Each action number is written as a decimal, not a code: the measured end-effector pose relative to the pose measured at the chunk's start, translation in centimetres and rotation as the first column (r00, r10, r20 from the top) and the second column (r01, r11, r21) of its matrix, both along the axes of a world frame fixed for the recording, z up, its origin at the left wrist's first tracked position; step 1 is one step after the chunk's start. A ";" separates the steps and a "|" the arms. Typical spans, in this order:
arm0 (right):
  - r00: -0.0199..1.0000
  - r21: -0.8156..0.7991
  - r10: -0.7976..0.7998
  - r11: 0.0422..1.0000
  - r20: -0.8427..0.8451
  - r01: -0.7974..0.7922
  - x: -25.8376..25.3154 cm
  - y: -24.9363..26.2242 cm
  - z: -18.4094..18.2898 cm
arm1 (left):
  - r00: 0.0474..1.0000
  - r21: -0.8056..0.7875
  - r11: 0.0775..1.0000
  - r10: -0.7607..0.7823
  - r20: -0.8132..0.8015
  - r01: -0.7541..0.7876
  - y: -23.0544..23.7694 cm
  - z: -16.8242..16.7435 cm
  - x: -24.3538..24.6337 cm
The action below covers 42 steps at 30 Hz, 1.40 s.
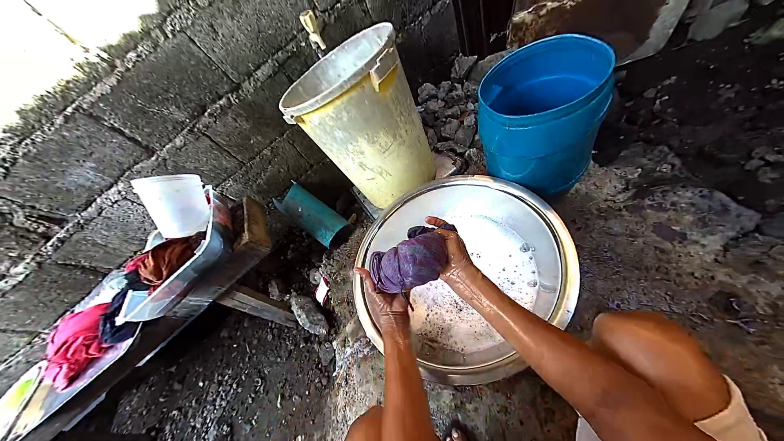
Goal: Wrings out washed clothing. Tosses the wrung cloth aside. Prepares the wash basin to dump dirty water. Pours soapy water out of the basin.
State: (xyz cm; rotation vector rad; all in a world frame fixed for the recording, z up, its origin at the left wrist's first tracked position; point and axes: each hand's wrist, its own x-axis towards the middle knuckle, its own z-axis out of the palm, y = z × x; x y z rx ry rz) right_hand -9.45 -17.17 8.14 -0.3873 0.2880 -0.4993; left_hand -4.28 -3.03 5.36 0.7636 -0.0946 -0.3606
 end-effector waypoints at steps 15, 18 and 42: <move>0.850 -0.916 -0.350 -0.225 0.394 0.332 -5.3 3.0 6.7 | 0.926 0.809 0.520 -0.083 0.368 -0.275 1.1 9.0 -1.2; 0.838 -0.846 -0.204 -0.307 0.506 0.436 -6.8 7.3 6.5 | 0.831 0.877 0.422 -0.383 0.403 -0.230 4.5 6.6 2.7; 0.830 -0.934 0.508 -0.355 -0.228 -0.039 -8.1 15.6 -5.7 | 0.655 0.810 -0.504 -0.726 -0.210 -0.299 -3.0 0.0 -2.6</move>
